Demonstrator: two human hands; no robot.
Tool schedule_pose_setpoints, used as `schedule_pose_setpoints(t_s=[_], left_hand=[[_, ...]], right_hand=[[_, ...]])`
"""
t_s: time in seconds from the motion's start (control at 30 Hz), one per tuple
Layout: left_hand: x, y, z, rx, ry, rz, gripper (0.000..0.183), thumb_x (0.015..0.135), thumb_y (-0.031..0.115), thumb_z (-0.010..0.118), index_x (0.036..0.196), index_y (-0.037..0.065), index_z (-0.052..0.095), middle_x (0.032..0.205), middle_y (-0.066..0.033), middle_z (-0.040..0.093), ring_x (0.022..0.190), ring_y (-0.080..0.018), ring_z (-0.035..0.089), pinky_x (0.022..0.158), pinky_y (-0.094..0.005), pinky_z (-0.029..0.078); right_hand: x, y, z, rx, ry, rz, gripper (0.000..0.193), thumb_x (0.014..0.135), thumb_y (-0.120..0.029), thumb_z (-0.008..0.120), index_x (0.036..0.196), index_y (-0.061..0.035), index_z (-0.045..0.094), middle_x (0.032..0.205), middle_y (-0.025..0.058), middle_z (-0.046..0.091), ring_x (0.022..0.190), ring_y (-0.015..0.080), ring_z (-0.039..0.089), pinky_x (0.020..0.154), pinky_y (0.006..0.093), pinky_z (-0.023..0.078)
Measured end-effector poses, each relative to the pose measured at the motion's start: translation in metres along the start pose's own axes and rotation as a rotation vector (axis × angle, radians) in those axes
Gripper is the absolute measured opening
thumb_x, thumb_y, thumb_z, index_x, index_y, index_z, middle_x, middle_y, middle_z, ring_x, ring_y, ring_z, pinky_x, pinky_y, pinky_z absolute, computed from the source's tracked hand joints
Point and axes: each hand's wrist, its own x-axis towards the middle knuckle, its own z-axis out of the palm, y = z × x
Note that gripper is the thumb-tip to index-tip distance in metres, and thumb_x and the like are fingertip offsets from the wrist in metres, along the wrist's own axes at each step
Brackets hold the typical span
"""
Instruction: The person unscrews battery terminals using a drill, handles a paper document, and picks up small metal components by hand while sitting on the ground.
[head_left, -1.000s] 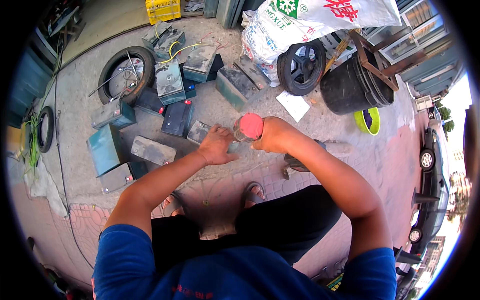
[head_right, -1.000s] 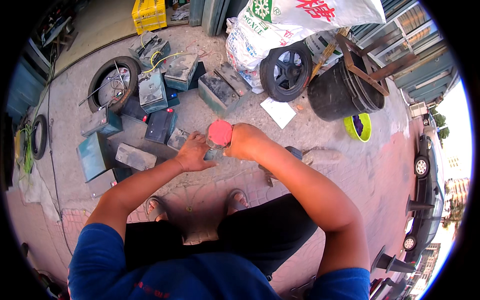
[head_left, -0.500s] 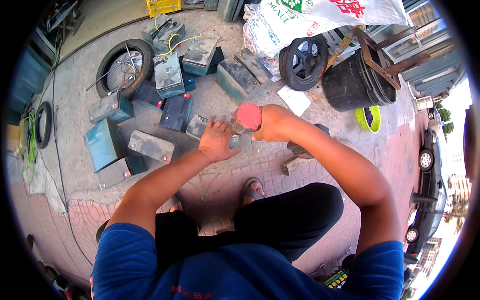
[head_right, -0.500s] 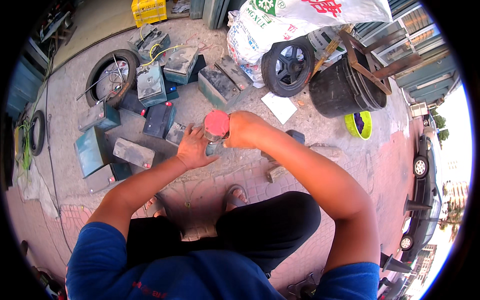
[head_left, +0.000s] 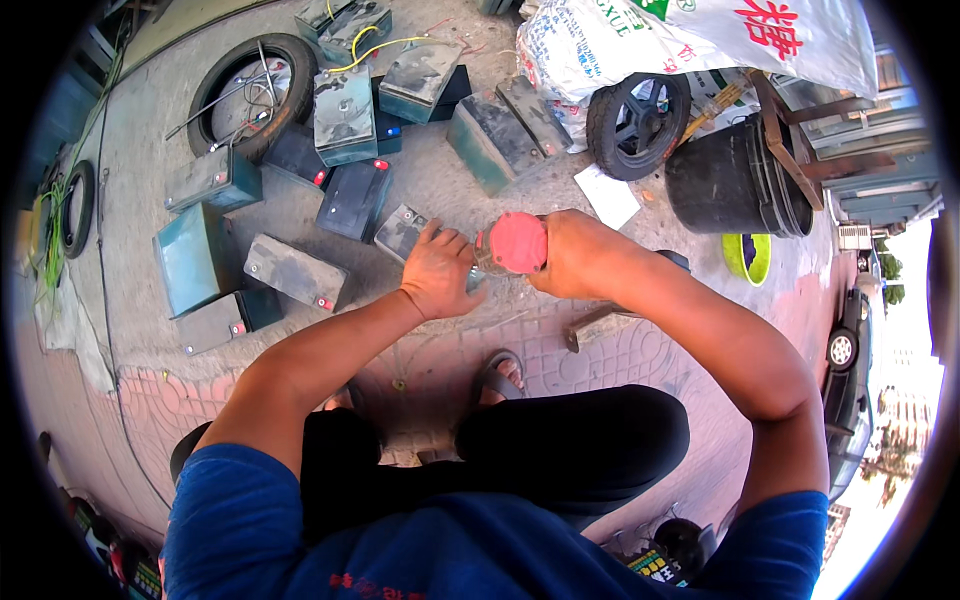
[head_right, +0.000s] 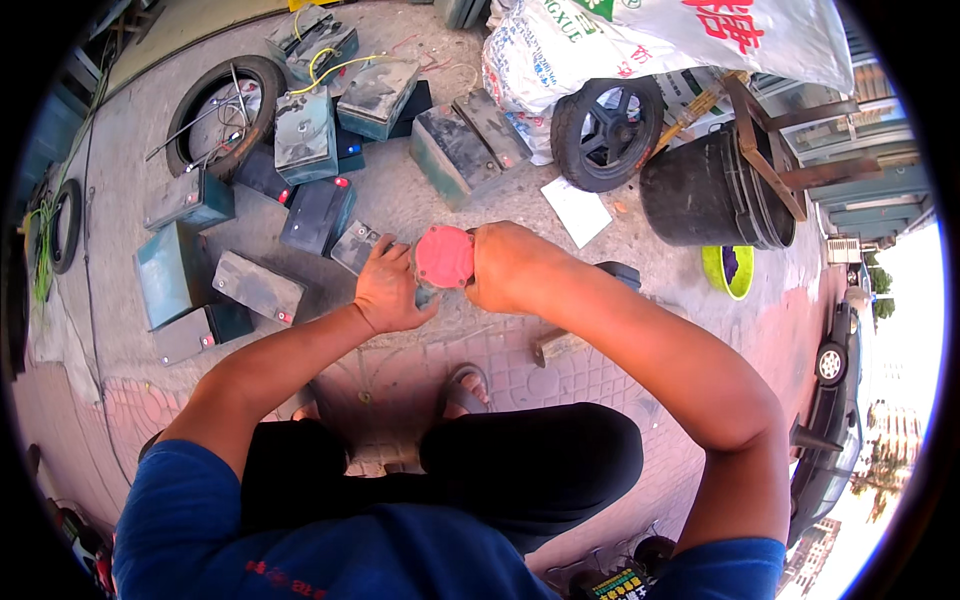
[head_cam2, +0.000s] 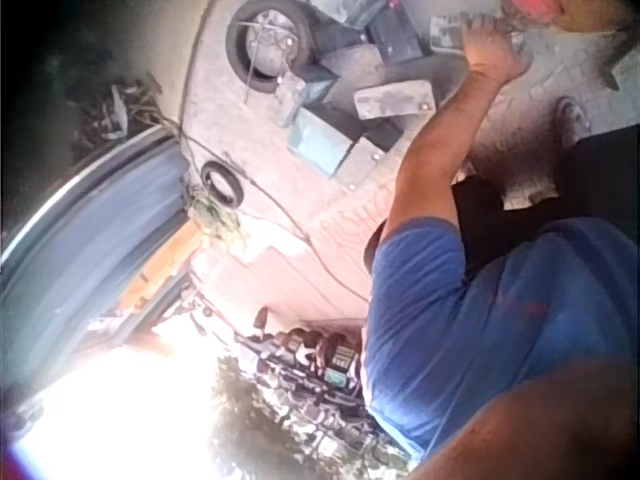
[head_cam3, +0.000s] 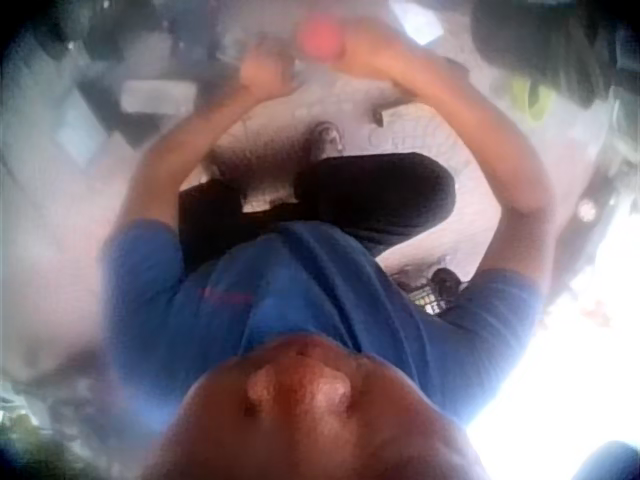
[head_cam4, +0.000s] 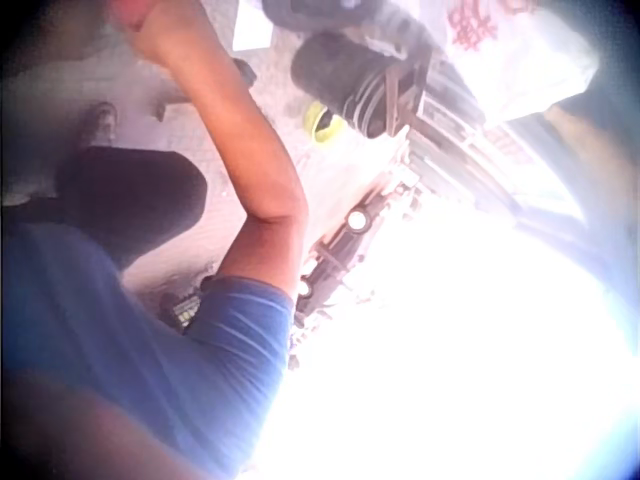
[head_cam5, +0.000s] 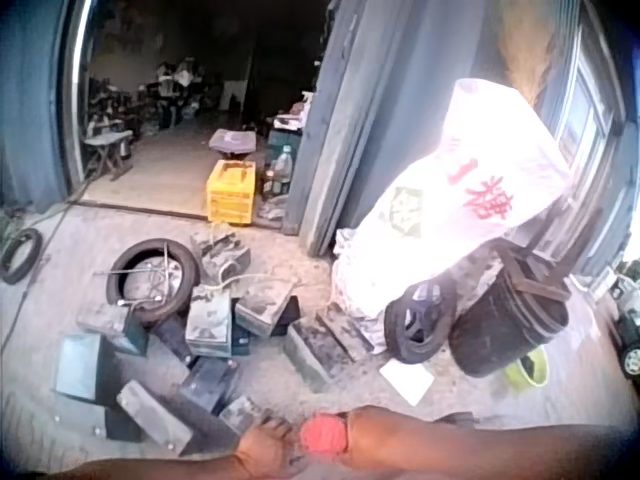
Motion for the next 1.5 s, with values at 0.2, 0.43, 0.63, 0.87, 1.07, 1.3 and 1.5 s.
schedule_pose_setpoints(t_s=[0.2, 0.43, 0.63, 0.87, 1.07, 1.3, 1.5], left_hand=[[0.000, -0.001, 0.000, -0.002, -0.009, 0.005, 0.051, 0.074, 0.044, 0.075, 0.105, 0.003, 0.073, 0.101, -0.0118, 0.070, 0.108, -0.0287, 0.064, 0.117, -0.0539, 0.036], [0.001, -0.001, -0.003, -0.007, -0.031, -0.008, 0.052, 0.076, 0.045, 0.075, 0.106, 0.003, 0.073, 0.102, -0.0113, 0.070, 0.108, -0.0287, 0.064, 0.117, -0.0533, 0.036], [0.001, -0.002, -0.002, 0.016, -0.026, 0.033, 0.055, 0.076, 0.049, 0.075, 0.106, 0.002, 0.073, 0.103, -0.0116, 0.070, 0.108, -0.0288, 0.064, 0.117, -0.0523, 0.036], [0.004, -0.026, -0.014, -0.027, -0.176, 0.289, 0.053, 0.074, 0.051, 0.076, 0.102, 0.006, 0.072, 0.103, -0.0109, 0.070, 0.107, -0.0279, 0.065, 0.117, -0.0494, 0.037], [0.001, -0.026, -0.021, -0.007, -0.251, 0.248, 0.060, 0.076, 0.050, 0.076, 0.114, 0.004, 0.069, 0.118, -0.0132, 0.068, 0.125, -0.0283, 0.059, 0.122, -0.0517, 0.033], [-0.040, -0.002, -0.019, -0.240, 0.275, -0.445, 0.092, 0.081, 0.043, 0.083, 0.150, -0.003, 0.044, 0.159, -0.0313, 0.039, 0.151, -0.0454, 0.037, 0.128, -0.0502, 0.025], [0.011, -0.006, 0.005, -0.382, 0.266, -1.207, 0.126, 0.073, 0.046, 0.092, 0.155, -0.020, 0.023, 0.163, -0.0372, 0.029, 0.154, -0.0460, 0.030, 0.126, -0.0433, 0.032]], right_hand=[[0.001, 0.005, 0.001, 0.016, 0.043, -0.149, 0.029, 0.082, -0.022, 0.079, 0.099, -0.0004, 0.070, 0.092, 0.0271, 0.072, 0.092, 0.0464, 0.069, 0.082, 0.0498, 0.057], [0.009, -0.001, -0.004, -0.036, 0.002, -0.113, 0.034, 0.081, -0.021, 0.080, 0.107, -0.0017, 0.070, 0.095, 0.0258, 0.073, 0.095, 0.0462, 0.069, 0.085, 0.0501, 0.057], [0.002, -0.004, -0.007, -0.038, 0.009, -0.073, 0.035, 0.079, -0.020, 0.082, 0.106, -0.0013, 0.070, 0.098, 0.0257, 0.073, 0.099, 0.0452, 0.069, 0.087, 0.0501, 0.057], [-0.007, -0.002, 0.011, 0.002, 0.019, -0.093, 0.031, 0.080, -0.024, 0.079, 0.099, -0.0008, 0.071, 0.090, 0.0258, 0.072, 0.092, 0.0468, 0.069, 0.083, 0.0499, 0.057], [-0.012, -0.012, 0.022, 0.114, 0.077, -0.002, 0.031, 0.080, -0.023, 0.078, 0.100, -0.0002, 0.071, 0.090, 0.0268, 0.072, 0.092, 0.0471, 0.068, 0.082, 0.0498, 0.056], [-0.016, -0.015, 0.012, 0.181, 0.028, 0.077, 0.031, 0.079, -0.022, 0.074, 0.100, 0.0014, 0.073, 0.101, 0.0282, 0.073, 0.102, 0.0439, 0.070, 0.089, 0.0474, 0.057], [-0.021, -0.008, 0.008, 0.242, -0.008, 0.134, 0.037, 0.081, -0.023, 0.081, 0.106, 0.0023, 0.071, 0.094, 0.0276, 0.073, 0.094, 0.0427, 0.071, 0.085, 0.0457, 0.056]])
